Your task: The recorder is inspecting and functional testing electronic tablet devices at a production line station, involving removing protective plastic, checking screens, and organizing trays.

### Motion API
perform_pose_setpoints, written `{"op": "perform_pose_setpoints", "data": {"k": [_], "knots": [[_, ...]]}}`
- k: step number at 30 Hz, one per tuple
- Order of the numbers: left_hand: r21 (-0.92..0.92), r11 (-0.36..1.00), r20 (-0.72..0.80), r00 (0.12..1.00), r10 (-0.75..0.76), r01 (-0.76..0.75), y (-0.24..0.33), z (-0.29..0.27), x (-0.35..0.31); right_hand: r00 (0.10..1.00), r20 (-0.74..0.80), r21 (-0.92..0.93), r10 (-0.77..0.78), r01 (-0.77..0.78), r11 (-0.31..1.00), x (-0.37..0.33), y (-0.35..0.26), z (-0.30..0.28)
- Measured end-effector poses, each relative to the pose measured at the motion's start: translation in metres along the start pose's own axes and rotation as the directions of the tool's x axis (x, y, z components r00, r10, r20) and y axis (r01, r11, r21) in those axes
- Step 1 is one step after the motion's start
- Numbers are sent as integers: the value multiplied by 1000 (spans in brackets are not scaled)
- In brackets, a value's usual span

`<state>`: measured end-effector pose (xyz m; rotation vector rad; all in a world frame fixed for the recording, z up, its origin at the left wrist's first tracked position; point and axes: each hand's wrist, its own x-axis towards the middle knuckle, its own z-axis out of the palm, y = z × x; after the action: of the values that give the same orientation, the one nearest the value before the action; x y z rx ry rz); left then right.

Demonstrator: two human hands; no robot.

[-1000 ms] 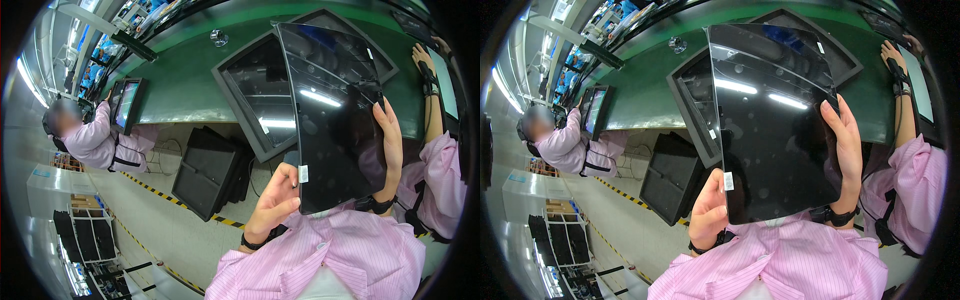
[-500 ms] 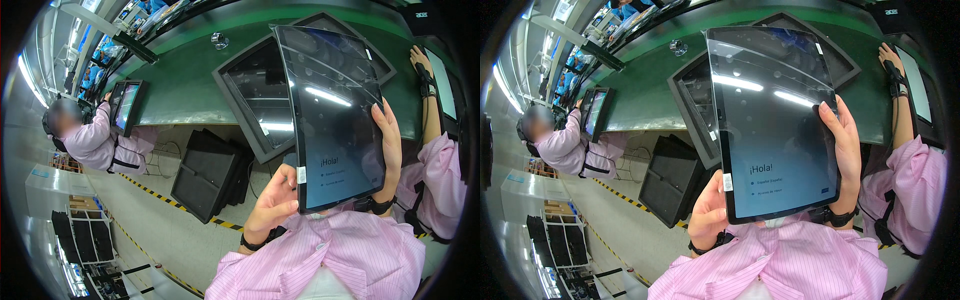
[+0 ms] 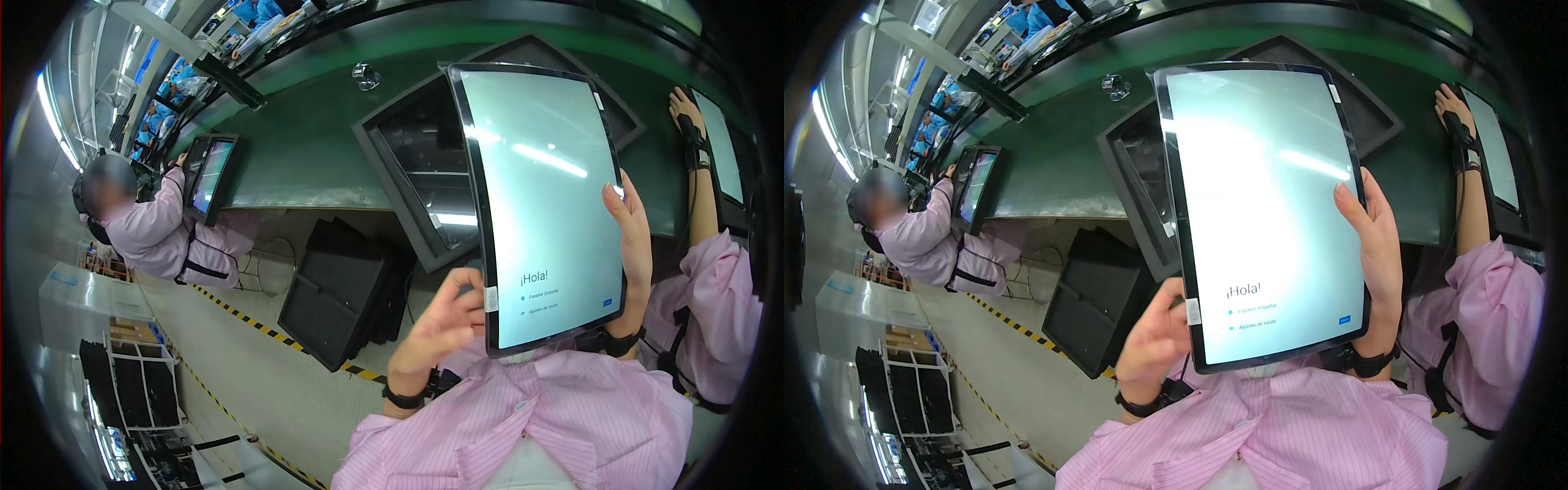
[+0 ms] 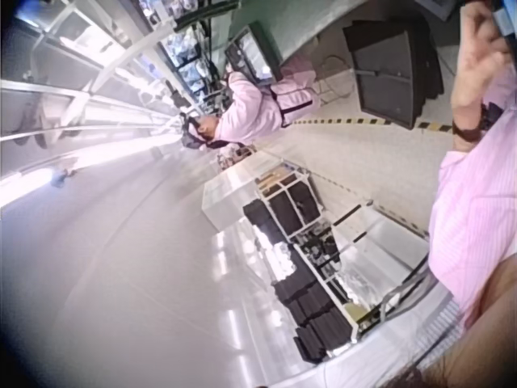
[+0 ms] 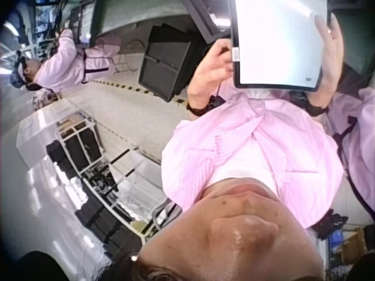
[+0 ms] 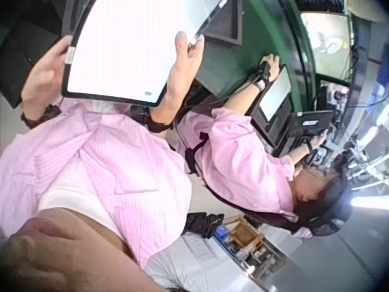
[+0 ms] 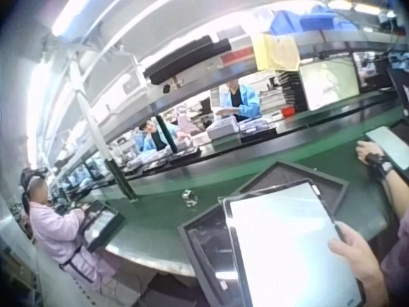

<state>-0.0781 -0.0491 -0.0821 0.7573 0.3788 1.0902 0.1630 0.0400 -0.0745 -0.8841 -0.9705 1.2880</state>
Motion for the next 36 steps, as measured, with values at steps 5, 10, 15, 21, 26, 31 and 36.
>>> {"op": "perform_pose_setpoints", "data": {"k": [5,10,15,21,26,31,36], "knots": [[396,917,-36,998,-44,55,52,-19,22,997,-52,-246,-62,48,968,-4,0,5],[606,791,-80,983,168,-86,102,-25,69,995,103,-184,8,11,983,-9,-1,5],[730,677,-139,951,278,-91,130,-32,104,998,-61,-185,-7,-4,983,-12,11,2],[770,614,13,966,258,-174,136,-33,104,992,124,-166,-23,44,985,-3,18,-13],[648,730,41,966,253,-219,138,-19,98,989,122,-145,-85,103,984,9,24,-16],[592,718,115,920,374,-366,138,30,92,991,-108,-235,-77,50,971,10,21,5],[482,796,332,917,221,-367,97,96,88,999,-29,108,23,-19,994,24,10,37]]}}
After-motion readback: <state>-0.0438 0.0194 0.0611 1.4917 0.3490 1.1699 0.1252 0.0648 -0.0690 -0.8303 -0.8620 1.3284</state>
